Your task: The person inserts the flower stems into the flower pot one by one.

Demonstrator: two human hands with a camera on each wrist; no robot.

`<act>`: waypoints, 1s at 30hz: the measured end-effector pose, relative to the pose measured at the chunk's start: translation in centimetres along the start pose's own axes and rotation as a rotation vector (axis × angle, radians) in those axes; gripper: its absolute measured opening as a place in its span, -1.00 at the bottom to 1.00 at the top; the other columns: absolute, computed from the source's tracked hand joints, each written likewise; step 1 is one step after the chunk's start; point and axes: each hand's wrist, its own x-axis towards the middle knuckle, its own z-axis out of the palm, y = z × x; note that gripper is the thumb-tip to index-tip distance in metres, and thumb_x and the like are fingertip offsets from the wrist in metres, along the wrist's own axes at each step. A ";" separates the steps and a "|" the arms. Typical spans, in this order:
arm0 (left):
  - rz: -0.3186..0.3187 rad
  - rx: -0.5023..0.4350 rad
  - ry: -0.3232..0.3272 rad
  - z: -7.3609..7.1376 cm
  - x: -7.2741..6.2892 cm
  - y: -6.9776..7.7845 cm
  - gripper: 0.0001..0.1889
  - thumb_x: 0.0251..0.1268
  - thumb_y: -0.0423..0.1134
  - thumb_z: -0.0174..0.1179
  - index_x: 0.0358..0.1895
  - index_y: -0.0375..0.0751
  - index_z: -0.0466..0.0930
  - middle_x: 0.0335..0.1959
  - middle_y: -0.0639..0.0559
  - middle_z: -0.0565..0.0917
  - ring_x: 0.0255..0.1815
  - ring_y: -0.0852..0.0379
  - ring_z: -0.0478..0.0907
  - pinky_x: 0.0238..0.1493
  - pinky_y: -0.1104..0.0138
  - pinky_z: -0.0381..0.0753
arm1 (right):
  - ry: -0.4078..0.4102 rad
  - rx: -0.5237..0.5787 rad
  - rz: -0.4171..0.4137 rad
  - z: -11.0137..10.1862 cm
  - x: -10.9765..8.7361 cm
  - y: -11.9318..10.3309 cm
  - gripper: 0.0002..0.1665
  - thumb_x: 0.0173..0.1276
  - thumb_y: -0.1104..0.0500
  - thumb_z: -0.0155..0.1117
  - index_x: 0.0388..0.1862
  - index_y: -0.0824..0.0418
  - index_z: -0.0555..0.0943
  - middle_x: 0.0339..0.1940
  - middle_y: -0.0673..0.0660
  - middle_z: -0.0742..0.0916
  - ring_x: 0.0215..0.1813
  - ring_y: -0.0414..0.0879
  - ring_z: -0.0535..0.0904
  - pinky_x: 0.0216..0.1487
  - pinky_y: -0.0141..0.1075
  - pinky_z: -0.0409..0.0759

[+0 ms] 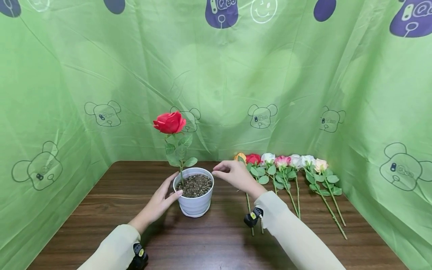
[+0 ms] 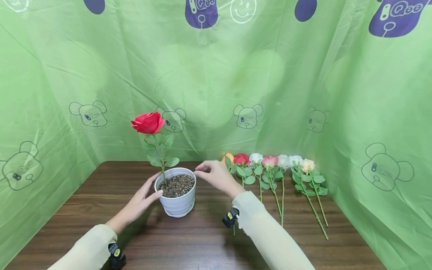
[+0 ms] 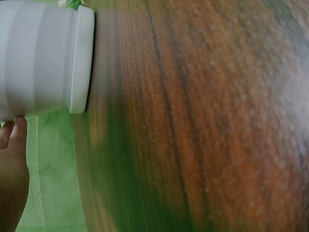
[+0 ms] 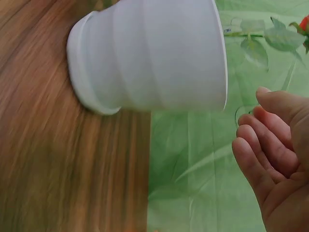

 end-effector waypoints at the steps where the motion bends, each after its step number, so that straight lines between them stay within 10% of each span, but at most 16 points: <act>1: 0.000 0.001 -0.001 0.0 0.0 0.0 -0.30 0.46 -0.21 0.20 0.56 -0.23 0.11 0.46 -0.27 0.30 0.43 -0.20 0.27 0.33 -0.14 0.31 | -0.002 -0.010 0.007 -0.2 -0.3 0.4 -0.82 0.33 -0.02 0.44 -0.17 0.00 0.78 -0.31 -0.21 0.77 -0.24 -0.29 0.65 -0.13 -0.28 0.61; 30: -0.015 0.008 -0.001 0.0 0.0 -0.2 -0.30 0.45 -0.18 0.21 0.57 -0.14 0.12 0.47 -0.26 0.30 0.45 -0.18 0.25 0.35 -0.10 0.32 | -0.065 0.106 0.395 -1.6 -7.3 9.7 -0.69 0.32 0.20 0.44 -0.06 0.39 0.71 -0.38 0.12 0.79 -0.41 0.00 0.71 -0.35 -0.19 0.72</act>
